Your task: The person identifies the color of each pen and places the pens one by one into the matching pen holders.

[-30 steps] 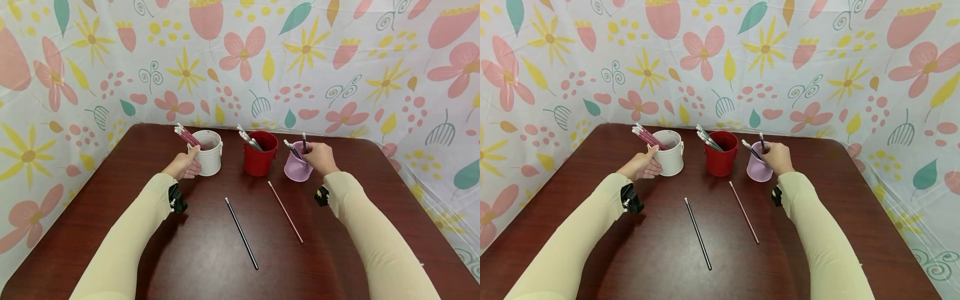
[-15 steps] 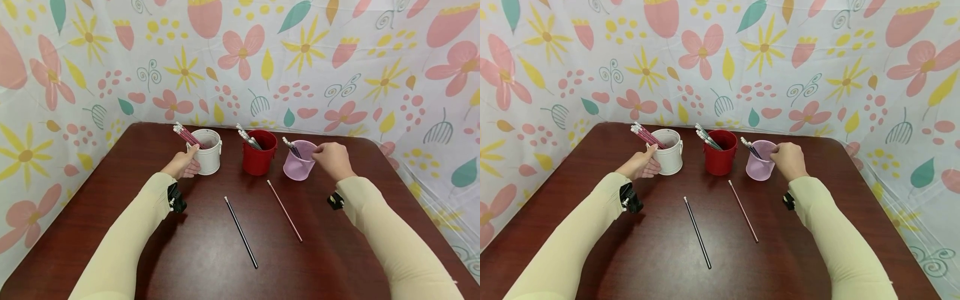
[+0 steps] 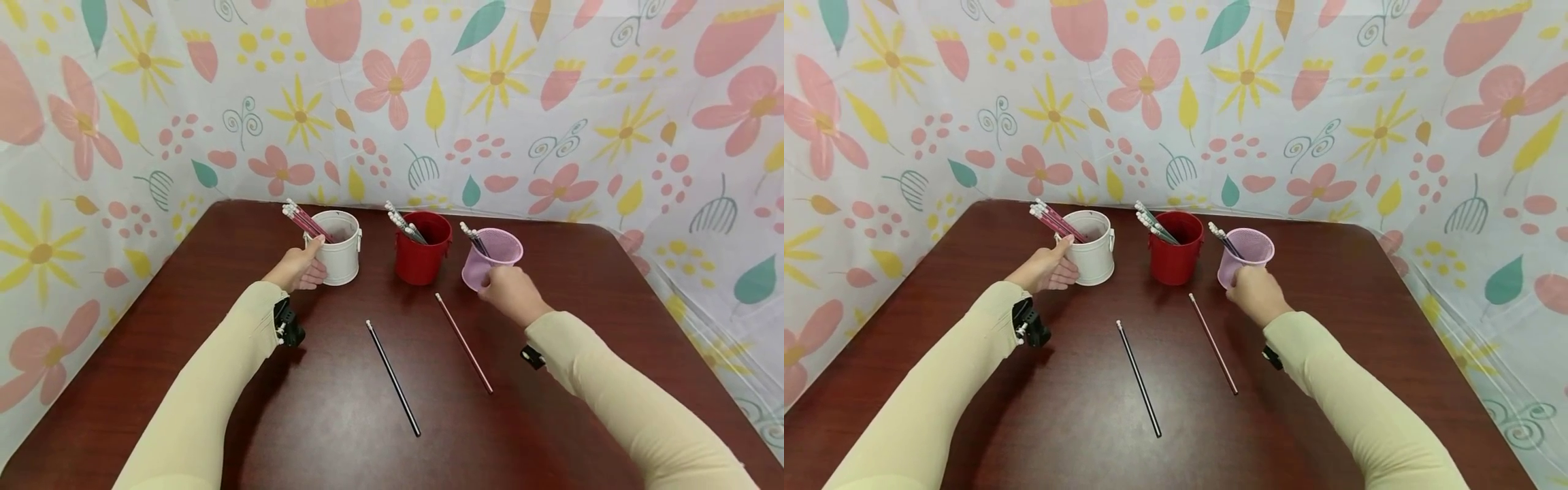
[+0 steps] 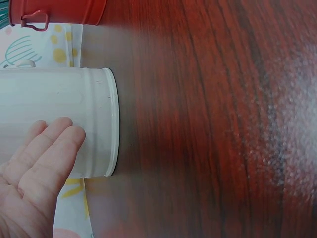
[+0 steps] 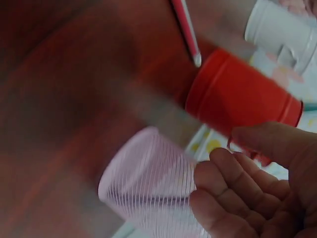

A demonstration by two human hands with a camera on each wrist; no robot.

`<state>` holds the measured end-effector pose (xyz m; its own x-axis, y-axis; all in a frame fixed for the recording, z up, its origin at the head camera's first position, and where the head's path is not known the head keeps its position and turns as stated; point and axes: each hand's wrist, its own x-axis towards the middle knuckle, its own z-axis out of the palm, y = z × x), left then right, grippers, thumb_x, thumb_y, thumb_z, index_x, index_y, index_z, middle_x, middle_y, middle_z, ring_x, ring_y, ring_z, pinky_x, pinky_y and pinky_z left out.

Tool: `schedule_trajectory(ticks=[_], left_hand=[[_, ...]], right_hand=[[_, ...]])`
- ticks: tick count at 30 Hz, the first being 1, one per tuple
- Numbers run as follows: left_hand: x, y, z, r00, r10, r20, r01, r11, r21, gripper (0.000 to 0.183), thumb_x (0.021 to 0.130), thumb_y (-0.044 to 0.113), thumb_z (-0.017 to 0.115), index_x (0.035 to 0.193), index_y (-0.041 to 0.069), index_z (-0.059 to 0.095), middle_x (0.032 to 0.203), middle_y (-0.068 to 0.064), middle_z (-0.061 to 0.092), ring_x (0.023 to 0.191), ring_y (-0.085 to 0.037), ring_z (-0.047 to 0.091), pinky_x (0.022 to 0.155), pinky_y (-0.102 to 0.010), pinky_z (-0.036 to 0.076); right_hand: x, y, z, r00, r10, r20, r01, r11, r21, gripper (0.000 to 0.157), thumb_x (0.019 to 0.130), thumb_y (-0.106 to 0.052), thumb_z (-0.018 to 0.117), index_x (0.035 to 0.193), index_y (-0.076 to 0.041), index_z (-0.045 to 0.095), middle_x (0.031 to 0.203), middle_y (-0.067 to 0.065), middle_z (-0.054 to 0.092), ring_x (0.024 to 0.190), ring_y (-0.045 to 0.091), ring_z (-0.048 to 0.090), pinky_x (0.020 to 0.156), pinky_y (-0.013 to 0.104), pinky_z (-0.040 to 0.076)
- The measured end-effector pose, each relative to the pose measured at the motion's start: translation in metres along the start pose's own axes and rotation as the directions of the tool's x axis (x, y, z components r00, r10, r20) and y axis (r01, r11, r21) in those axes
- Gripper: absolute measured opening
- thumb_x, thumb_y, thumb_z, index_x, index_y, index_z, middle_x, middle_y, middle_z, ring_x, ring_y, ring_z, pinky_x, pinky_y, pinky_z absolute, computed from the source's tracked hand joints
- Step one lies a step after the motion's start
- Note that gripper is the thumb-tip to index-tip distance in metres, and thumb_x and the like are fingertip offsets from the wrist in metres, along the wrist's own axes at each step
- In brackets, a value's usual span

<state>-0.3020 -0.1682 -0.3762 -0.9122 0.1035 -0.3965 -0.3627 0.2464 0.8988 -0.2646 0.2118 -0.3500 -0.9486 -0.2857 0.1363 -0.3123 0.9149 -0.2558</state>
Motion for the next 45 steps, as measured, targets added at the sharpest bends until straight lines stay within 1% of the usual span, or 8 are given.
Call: schedule_trajectory(ticks=[6, 10, 15, 20, 27, 35, 40, 45], left_hand=[[-0.001, -0.002, 0.000, 1.000, -0.005, -0.011, 0.005, 1.000, 0.006, 0.085, 0.099, 0.058, 0.027, 0.126, -0.020, 0.045, 0.129, -0.035, 0.050, 0.120, -0.042, 0.051, 0.100, -0.046, 0.042], [-0.002, -0.002, 0.000, 1.000, 0.000, -0.011, 0.000, 1.000, 0.007, 0.085, 0.099, 0.058, 0.027, 0.125, -0.021, 0.045, 0.128, -0.036, 0.049, 0.119, -0.042, 0.052, 0.100, -0.046, 0.042], [-0.002, -0.001, 0.000, 1.000, 0.008, -0.007, -0.008, 1.000, -0.001, 0.085, 0.099, 0.058, 0.027, 0.124, -0.021, 0.046, 0.127, -0.036, 0.049, 0.118, -0.043, 0.052, 0.100, -0.047, 0.042], [-0.003, -0.001, 0.000, 1.000, 0.003, -0.001, -0.003, 1.000, -0.003, 0.085, 0.099, 0.058, 0.028, 0.124, -0.021, 0.045, 0.128, -0.036, 0.049, 0.118, -0.043, 0.052, 0.100, -0.047, 0.042], [-0.003, 0.000, 0.000, 1.000, 0.015, 0.000, -0.015, 1.000, -0.002, 0.085, 0.099, 0.057, 0.027, 0.124, -0.022, 0.045, 0.128, -0.037, 0.049, 0.118, -0.043, 0.051, 0.100, -0.047, 0.042], [-0.001, -0.001, 0.001, 1.000, 0.016, -0.002, -0.016, 1.000, 0.001, 0.085, 0.099, 0.057, 0.028, 0.123, -0.021, 0.046, 0.127, -0.037, 0.050, 0.117, -0.042, 0.053, 0.099, -0.046, 0.043], [-0.001, -0.002, 0.001, 1.000, 0.020, 0.005, -0.020, 1.000, 0.000, 0.085, 0.099, 0.058, 0.027, 0.123, -0.022, 0.046, 0.127, -0.037, 0.049, 0.117, -0.042, 0.053, 0.099, -0.047, 0.043], [-0.001, -0.001, 0.001, 1.000, 0.017, -0.001, -0.017, 1.000, -0.002, 0.085, 0.099, 0.058, 0.027, 0.124, -0.021, 0.046, 0.127, -0.037, 0.049, 0.118, -0.043, 0.052, 0.100, -0.046, 0.042]], right_hand=[[-0.002, -0.005, 0.029, 0.979, -0.048, 0.198, 0.035, 0.997, 0.066, 0.024, 0.078, -0.017, 0.072, 0.058, -0.005, 0.066, 0.048, -0.003, 0.056, 0.048, 0.012, 0.050, 0.051, 0.032, 0.042], [-0.005, -0.007, 0.043, 0.965, -0.036, 0.261, 0.011, 0.995, 0.097, 0.032, 0.083, -0.023, 0.070, 0.056, -0.005, 0.066, 0.044, -0.004, 0.054, 0.044, 0.008, 0.049, 0.049, 0.028, 0.041], [-0.008, -0.008, 0.051, 0.967, -0.009, 0.255, -0.019, 0.994, 0.107, 0.034, 0.082, -0.025, 0.072, 0.055, -0.007, 0.064, 0.043, -0.003, 0.053, 0.044, 0.009, 0.049, 0.048, 0.028, 0.041], [-0.011, -0.009, 0.055, 0.957, 0.046, 0.288, -0.085, 0.989, 0.124, 0.030, 0.081, -0.025, 0.074, 0.057, -0.007, 0.065, 0.044, -0.003, 0.053, 0.045, 0.009, 0.051, 0.048, 0.028, 0.042], [-0.012, -0.013, 0.056, 0.957, 0.020, 0.290, -0.063, 0.988, 0.139, 0.025, 0.079, -0.017, 0.073, 0.057, -0.008, 0.064, 0.045, -0.003, 0.055, 0.043, 0.008, 0.054, 0.049, 0.028, 0.044], [-0.011, -0.018, 0.055, 0.945, 0.056, 0.323, -0.110, 0.983, 0.149, 0.019, 0.078, -0.011, 0.068, 0.061, -0.007, 0.064, 0.048, -0.002, 0.058, 0.043, 0.009, 0.057, 0.046, 0.025, 0.046], [-0.012, -0.019, 0.052, 0.956, 0.024, 0.291, -0.074, 0.984, 0.162, 0.016, 0.075, -0.011, 0.066, 0.060, -0.009, 0.064, 0.044, -0.005, 0.053, 0.043, 0.007, 0.052, 0.048, 0.025, 0.043], [-0.011, -0.022, 0.045, 0.971, 0.001, 0.239, -0.064, 0.965, 0.254, 0.003, 0.072, -0.008, 0.066, 0.072, -0.005, 0.066, 0.047, -0.007, 0.049, 0.040, 0.006, 0.046, 0.044, 0.023, 0.044]])
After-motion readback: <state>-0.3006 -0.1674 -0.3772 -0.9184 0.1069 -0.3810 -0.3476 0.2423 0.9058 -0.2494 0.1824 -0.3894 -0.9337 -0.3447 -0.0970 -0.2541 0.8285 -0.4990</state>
